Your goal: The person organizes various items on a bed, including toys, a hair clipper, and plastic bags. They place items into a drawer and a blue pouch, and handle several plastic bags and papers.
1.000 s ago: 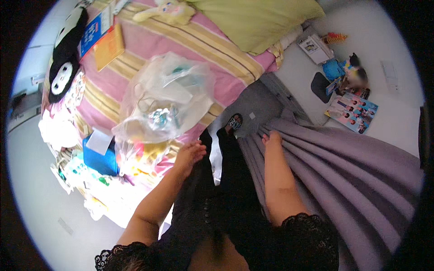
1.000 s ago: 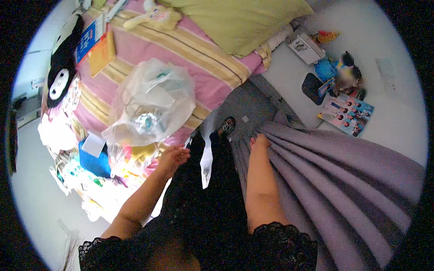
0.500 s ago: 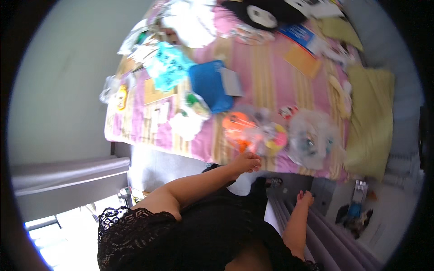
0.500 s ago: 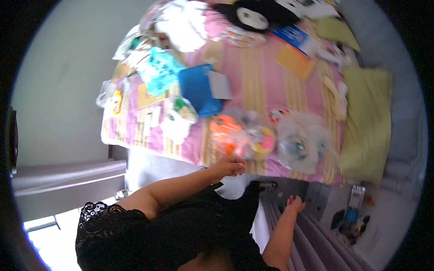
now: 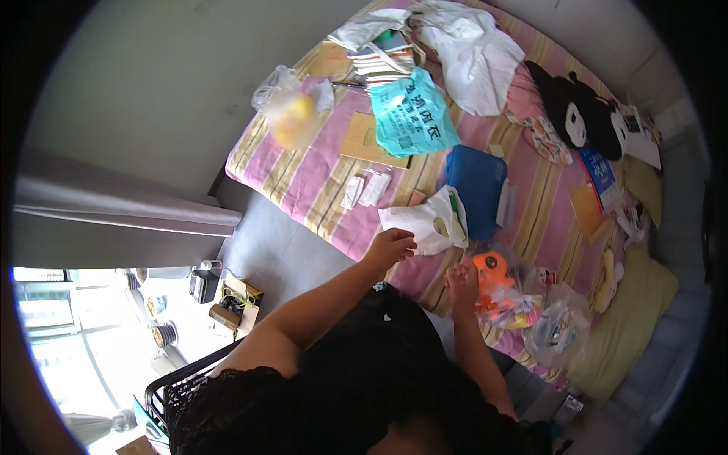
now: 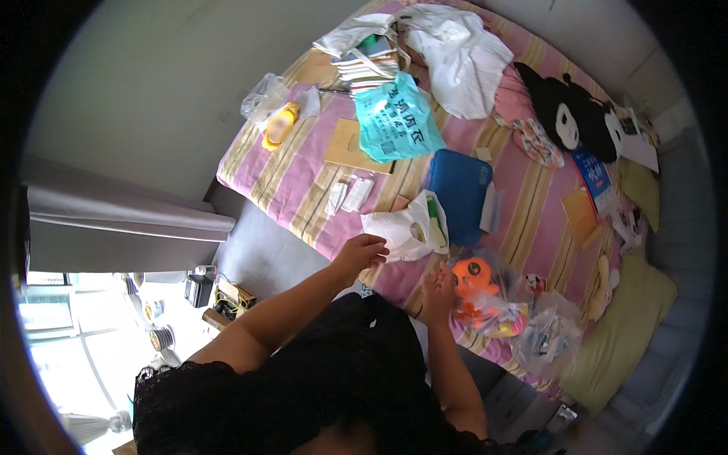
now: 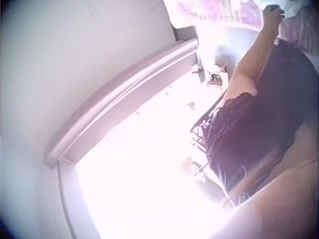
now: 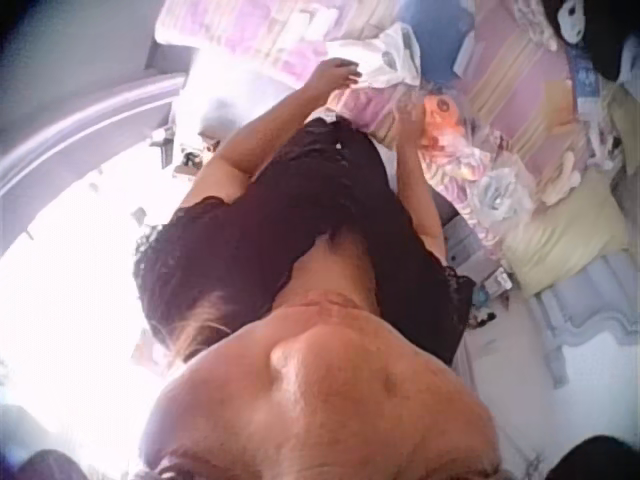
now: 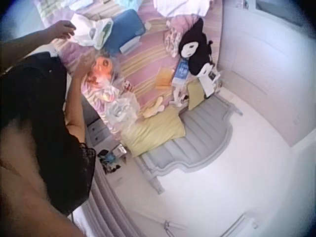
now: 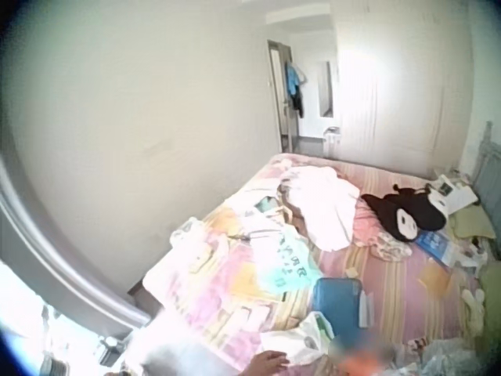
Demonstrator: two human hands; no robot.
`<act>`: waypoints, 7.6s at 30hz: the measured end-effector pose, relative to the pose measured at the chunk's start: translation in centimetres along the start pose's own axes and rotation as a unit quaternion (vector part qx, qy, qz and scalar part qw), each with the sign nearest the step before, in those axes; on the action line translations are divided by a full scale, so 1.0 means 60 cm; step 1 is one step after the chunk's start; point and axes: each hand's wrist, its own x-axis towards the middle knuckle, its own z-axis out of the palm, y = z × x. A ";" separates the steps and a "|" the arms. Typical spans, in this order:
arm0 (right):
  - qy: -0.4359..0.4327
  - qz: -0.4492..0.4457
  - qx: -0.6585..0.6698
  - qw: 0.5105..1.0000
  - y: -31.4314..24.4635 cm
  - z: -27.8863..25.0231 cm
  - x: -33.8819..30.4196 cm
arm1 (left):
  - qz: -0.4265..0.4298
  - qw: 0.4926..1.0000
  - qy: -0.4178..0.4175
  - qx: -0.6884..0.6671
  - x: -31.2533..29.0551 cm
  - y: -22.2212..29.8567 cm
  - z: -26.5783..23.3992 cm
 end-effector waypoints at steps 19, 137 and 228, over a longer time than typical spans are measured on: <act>0.184 -0.077 -0.624 0.756 -0.124 0.312 0.171 | 0.239 0.889 0.269 0.281 0.361 0.258 -0.699; 0.123 0.135 0.216 0.959 -0.277 0.627 0.406 | 0.277 0.716 0.193 0.611 0.472 0.539 -0.861; 0.028 -0.302 0.194 0.933 -0.464 -0.161 0.435 | 0.295 0.928 -0.178 0.139 0.174 0.439 0.067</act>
